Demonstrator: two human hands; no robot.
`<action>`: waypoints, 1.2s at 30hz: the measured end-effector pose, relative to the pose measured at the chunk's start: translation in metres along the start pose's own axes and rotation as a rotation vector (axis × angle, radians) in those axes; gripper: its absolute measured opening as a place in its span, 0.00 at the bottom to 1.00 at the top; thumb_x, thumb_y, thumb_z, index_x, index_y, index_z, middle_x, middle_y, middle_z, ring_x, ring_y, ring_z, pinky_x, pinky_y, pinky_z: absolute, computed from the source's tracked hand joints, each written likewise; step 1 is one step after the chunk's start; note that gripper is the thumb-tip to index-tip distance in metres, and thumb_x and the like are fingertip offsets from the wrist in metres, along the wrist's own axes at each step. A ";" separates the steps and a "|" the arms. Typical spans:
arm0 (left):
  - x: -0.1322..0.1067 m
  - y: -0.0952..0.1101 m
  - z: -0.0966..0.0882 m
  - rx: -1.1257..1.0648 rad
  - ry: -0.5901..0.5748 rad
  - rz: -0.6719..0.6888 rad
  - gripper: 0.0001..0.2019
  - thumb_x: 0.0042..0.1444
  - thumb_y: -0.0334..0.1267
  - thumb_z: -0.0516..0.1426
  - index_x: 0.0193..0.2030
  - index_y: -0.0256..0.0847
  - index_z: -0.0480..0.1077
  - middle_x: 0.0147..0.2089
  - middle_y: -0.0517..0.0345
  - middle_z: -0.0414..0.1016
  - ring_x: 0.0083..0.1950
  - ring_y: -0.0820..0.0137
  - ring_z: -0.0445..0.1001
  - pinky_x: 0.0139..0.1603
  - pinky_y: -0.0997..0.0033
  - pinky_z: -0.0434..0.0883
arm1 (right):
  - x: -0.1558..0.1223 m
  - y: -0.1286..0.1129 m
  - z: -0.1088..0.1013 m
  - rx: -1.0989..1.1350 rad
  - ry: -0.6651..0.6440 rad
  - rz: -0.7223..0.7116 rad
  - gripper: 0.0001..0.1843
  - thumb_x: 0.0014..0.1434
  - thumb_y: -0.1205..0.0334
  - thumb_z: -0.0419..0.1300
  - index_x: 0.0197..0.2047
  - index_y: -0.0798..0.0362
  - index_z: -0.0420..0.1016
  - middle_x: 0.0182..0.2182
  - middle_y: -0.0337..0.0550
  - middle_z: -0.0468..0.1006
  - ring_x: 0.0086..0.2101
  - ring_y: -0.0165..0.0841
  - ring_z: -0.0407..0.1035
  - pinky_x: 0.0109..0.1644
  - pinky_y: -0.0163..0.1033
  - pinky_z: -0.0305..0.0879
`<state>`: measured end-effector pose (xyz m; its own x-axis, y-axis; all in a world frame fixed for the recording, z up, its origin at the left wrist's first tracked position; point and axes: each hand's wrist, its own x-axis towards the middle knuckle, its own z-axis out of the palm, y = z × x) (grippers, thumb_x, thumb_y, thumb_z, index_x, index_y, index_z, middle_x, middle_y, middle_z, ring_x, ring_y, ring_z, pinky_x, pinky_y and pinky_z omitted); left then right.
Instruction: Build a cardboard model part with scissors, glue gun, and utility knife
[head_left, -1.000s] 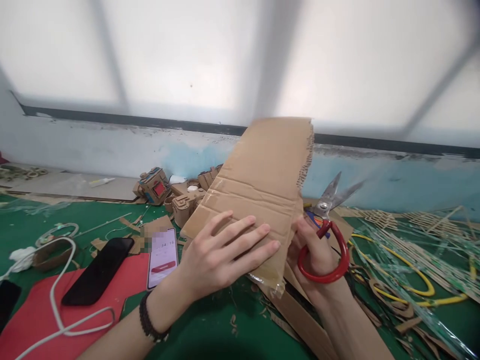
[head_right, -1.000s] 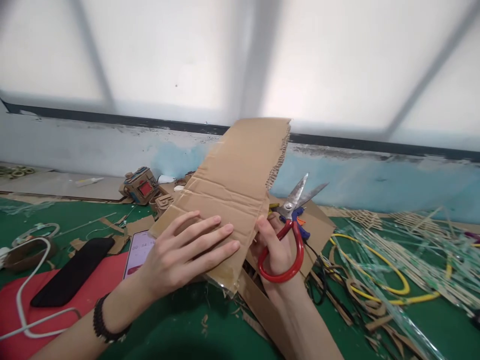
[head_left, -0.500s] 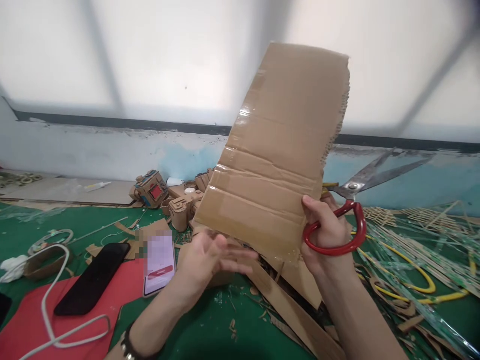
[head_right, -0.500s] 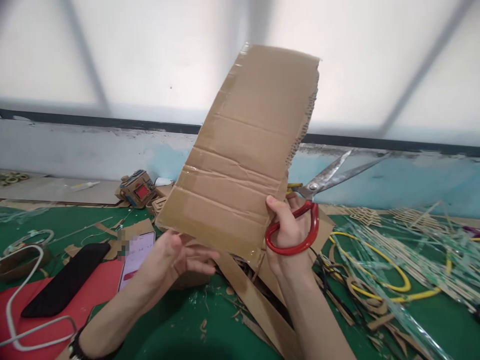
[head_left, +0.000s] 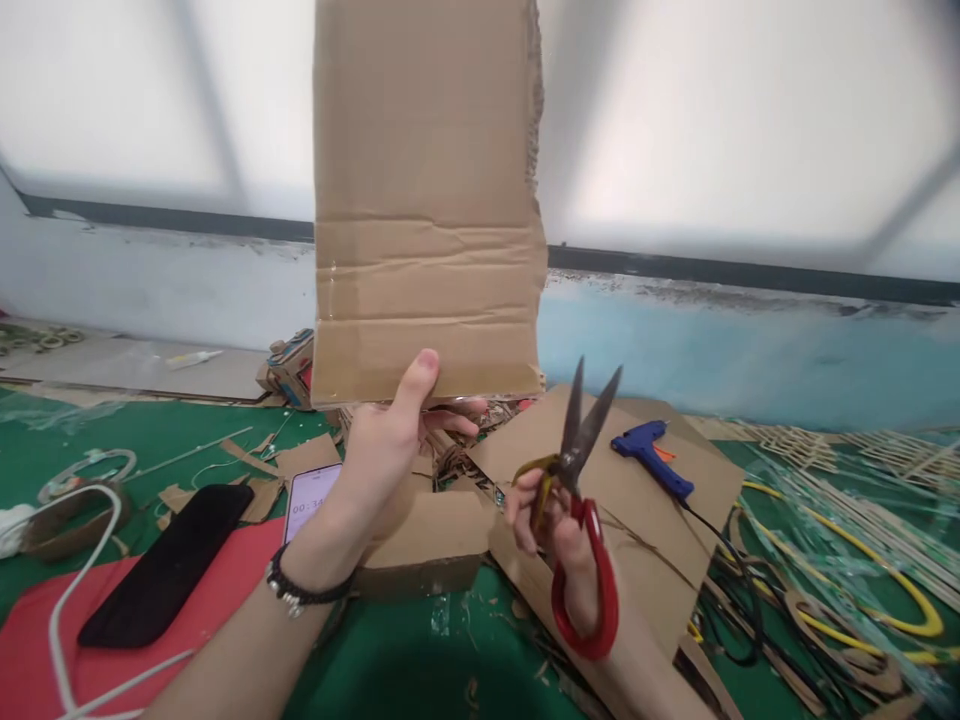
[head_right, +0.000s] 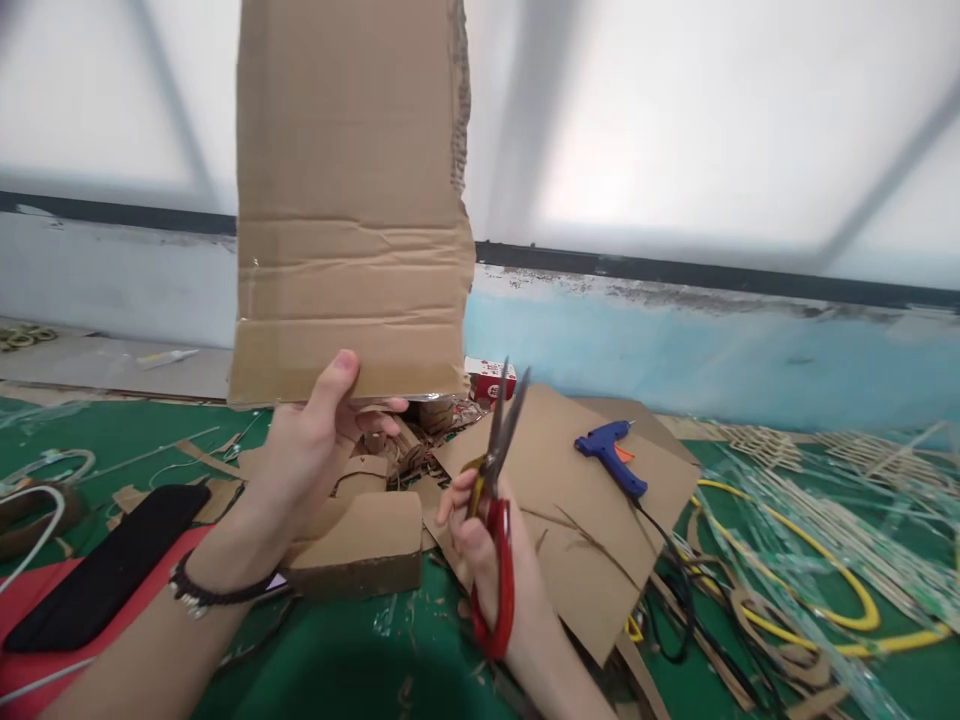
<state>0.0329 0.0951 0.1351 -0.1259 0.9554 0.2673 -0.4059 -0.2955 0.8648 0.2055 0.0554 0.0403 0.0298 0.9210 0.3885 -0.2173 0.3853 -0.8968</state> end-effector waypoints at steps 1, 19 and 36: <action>0.000 0.000 -0.001 0.006 -0.002 0.002 0.25 0.56 0.60 0.71 0.42 0.37 0.79 0.31 0.52 0.86 0.27 0.62 0.86 0.31 0.69 0.84 | -0.009 0.005 0.001 0.006 -0.040 0.048 0.35 0.58 0.23 0.68 0.47 0.47 0.75 0.30 0.39 0.77 0.22 0.30 0.61 0.29 0.40 0.63; -0.020 -0.007 0.013 0.043 -0.138 -0.130 0.24 0.57 0.58 0.71 0.47 0.37 0.81 0.40 0.46 0.89 0.39 0.49 0.90 0.29 0.64 0.86 | -0.023 0.006 -0.005 0.016 0.002 0.179 0.40 0.62 0.19 0.59 0.47 0.51 0.76 0.24 0.37 0.74 0.21 0.29 0.59 0.25 0.36 0.56; -0.020 -0.010 0.013 0.035 -0.116 -0.109 0.26 0.59 0.54 0.71 0.55 0.36 0.78 0.46 0.46 0.87 0.40 0.50 0.91 0.26 0.68 0.84 | -0.024 0.008 -0.009 -0.071 0.077 0.212 0.34 0.65 0.24 0.60 0.40 0.51 0.74 0.19 0.35 0.72 0.15 0.26 0.59 0.17 0.31 0.54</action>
<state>0.0516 0.0790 0.1266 0.0232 0.9759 0.2170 -0.3795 -0.1922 0.9050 0.2114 0.0363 0.0220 0.0654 0.9824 0.1749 -0.1572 0.1832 -0.9704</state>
